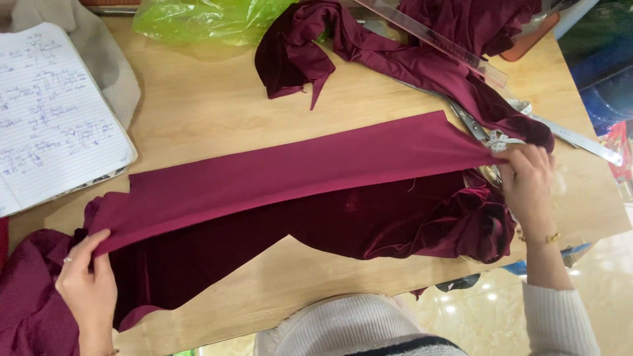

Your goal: Measuring and aligning fabric pieces on a workbench using a ruler and folding them

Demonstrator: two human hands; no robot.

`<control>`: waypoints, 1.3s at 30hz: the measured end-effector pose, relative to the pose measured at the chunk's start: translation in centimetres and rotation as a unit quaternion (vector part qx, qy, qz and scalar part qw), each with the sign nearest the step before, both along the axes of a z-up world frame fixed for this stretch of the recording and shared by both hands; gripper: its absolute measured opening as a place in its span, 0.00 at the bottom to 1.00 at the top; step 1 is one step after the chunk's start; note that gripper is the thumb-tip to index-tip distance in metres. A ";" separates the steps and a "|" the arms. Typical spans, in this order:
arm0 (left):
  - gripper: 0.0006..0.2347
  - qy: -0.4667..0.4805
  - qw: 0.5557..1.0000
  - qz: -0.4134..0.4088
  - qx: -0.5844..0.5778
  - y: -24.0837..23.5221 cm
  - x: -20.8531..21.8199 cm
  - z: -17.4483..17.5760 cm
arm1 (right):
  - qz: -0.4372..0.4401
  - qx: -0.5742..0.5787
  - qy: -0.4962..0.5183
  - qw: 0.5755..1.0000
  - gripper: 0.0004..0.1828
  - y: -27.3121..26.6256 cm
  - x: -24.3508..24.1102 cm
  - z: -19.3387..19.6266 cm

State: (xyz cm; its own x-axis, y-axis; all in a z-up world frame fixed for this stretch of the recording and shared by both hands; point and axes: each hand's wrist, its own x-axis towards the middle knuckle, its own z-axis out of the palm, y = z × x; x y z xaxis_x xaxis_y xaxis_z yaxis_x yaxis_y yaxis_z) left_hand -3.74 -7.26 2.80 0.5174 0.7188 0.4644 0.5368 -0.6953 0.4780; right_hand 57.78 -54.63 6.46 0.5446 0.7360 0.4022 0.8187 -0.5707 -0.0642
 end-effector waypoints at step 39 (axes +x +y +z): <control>0.22 0.175 0.980 -0.084 -0.048 -4.2 14.1 -4.2 | -0.197 -0.046 0.289 0.936 0.11 5.2 6.5 -9.9</control>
State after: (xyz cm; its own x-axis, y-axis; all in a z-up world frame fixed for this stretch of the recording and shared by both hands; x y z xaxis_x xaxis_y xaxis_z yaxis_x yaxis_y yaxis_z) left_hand 10.39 -11.42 -1.44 0.7476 0.6416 0.1714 0.5613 -0.7485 0.3531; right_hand 64.31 -49.46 -3.39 0.8880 0.4490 -0.0989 0.3869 -0.8460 -0.3669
